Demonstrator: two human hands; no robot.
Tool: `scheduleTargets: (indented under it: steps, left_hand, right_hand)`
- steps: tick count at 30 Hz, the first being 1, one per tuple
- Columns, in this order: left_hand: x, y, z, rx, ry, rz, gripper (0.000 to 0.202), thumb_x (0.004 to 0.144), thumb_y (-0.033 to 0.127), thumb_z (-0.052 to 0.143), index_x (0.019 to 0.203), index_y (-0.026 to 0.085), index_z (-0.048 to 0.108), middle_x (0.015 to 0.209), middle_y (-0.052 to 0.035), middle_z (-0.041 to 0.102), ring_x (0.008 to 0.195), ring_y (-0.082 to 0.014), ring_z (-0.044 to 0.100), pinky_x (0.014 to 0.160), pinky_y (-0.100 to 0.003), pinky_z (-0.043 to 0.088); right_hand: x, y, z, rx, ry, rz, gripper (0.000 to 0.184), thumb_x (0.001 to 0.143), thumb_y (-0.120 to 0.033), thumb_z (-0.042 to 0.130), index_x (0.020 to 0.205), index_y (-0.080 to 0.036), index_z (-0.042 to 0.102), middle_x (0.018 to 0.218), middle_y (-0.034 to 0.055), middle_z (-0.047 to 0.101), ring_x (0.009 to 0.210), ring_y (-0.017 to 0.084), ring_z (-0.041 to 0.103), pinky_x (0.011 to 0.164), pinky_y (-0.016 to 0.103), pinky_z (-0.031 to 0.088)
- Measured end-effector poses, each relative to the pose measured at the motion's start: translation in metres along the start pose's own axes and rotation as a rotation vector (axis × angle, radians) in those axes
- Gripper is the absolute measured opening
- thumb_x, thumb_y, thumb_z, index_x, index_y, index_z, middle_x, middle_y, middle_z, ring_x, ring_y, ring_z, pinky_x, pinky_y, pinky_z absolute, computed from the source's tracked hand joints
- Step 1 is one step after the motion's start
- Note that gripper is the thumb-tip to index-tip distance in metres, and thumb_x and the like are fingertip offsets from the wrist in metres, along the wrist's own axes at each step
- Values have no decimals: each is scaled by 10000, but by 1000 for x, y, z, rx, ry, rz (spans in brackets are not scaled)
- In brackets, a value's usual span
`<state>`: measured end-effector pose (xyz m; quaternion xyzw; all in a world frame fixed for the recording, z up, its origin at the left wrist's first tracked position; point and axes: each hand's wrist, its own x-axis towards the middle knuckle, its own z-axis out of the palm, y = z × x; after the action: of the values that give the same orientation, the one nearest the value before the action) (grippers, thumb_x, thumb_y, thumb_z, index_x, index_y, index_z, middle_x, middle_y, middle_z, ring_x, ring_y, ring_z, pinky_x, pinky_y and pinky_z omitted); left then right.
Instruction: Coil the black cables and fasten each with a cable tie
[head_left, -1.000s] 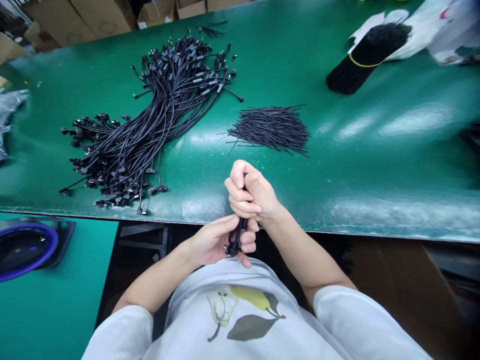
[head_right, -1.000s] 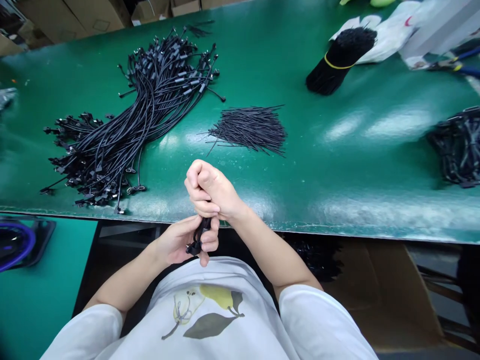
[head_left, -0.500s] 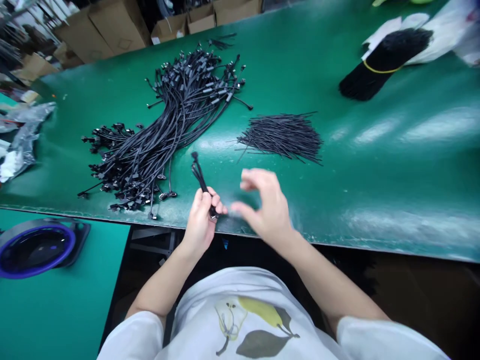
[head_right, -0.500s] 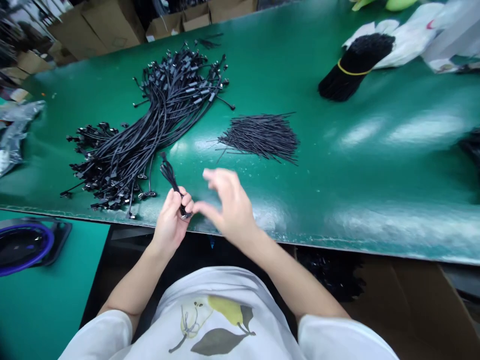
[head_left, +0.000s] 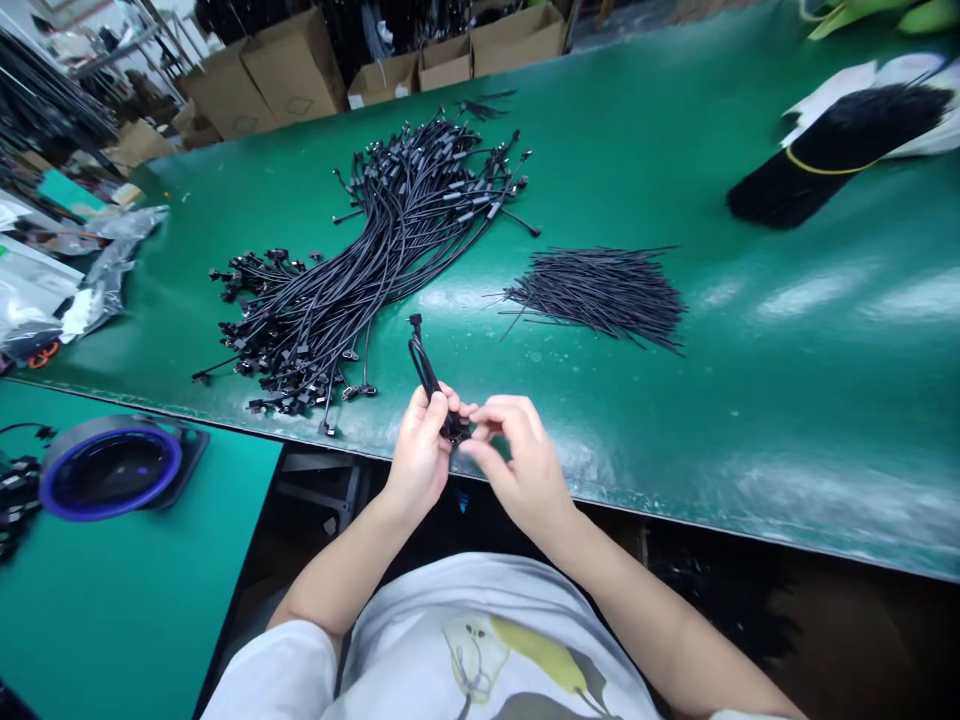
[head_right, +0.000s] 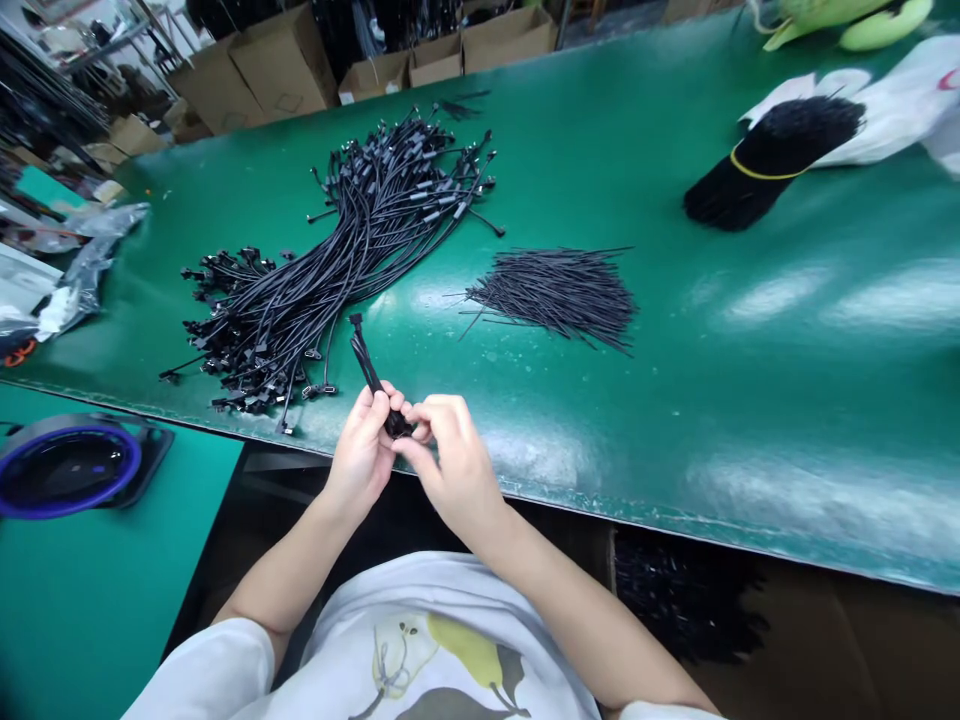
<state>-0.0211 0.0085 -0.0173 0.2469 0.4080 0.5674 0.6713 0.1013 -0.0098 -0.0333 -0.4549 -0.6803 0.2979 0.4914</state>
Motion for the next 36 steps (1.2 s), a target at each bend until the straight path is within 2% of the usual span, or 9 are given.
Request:
scheduleTargets:
  steps: [4, 11, 14, 17, 20, 24, 29, 31, 36]
  left_hand:
    - [1, -1, -1, -6, -5, -11, 167, 890, 329, 625, 873, 191, 533, 799, 30, 519, 805, -106, 593, 838, -260, 476]
    - [3, -2, -2, 46, -5, 40, 173, 887, 336, 629, 893, 190, 537, 816, 23, 563, 813, -112, 614, 806, -246, 481]
    - [4, -7, -5, 96, 2, 55, 188, 871, 335, 653, 878, 175, 555, 782, 26, 578, 738, -86, 583, 731, -200, 468]
    - [5, -11, -7, 39, 17, 17, 210, 864, 352, 660, 898, 174, 554, 808, 12, 615, 784, -104, 612, 716, -202, 471]
    - [5, -10, -8, -4, 34, -4, 225, 866, 366, 656, 920, 183, 537, 877, -19, 664, 924, -162, 646, 791, -272, 498]
    - [7, -9, -7, 42, 2, 9, 254, 859, 400, 657, 907, 185, 530, 867, -26, 668, 971, -197, 650, 850, -333, 500]
    - [8, -11, -7, 195, -14, 154, 229, 862, 377, 648, 866, 174, 540, 783, 12, 588, 835, -142, 629, 829, -277, 476]
    - [6, -11, -6, 190, -3, 139, 218, 866, 367, 638, 888, 174, 541, 761, 23, 552, 791, -124, 598, 791, -259, 472]
    - [2, -4, -8, 234, -36, 60, 245, 868, 392, 624, 916, 174, 522, 744, 32, 494, 711, -95, 525, 682, -218, 453]
  right_hand:
    - [-5, 9, 8, -156, -41, -128, 141, 931, -275, 547, 1040, -222, 620, 998, 92, 611, 1013, 227, 620, 849, 373, 541]
    - [3, 10, 1, 110, -5, 56, 103, 932, -247, 534, 894, -216, 624, 916, 44, 623, 800, 161, 639, 741, 311, 543]
    - [6, 8, -4, 161, -4, 135, 104, 927, -274, 549, 973, -216, 623, 931, 36, 605, 741, 143, 625, 711, 307, 544]
    - [6, 10, -2, 18, -54, 19, 279, 856, -305, 659, 1115, -219, 601, 1069, 88, 593, 979, 220, 608, 856, 396, 531]
    - [2, 14, 2, -14, -125, -22, 263, 893, -266, 604, 1148, -213, 576, 1110, 105, 605, 974, 216, 605, 847, 398, 531]
    - [4, 13, -1, 100, -143, 81, 153, 900, -249, 574, 1033, -203, 632, 1053, 88, 608, 818, 163, 593, 766, 334, 525]
    - [12, 9, -9, 412, -254, 407, 191, 890, -348, 575, 961, -195, 664, 844, 21, 631, 683, 125, 591, 709, 288, 509]
    - [10, 9, -5, 455, -276, 443, 203, 904, -347, 554, 977, -193, 663, 826, 18, 647, 688, 131, 614, 722, 291, 512]
    - [-2, 4, -4, 57, -210, 27, 144, 929, -247, 551, 1003, -198, 664, 988, 66, 667, 850, 160, 638, 773, 287, 503]
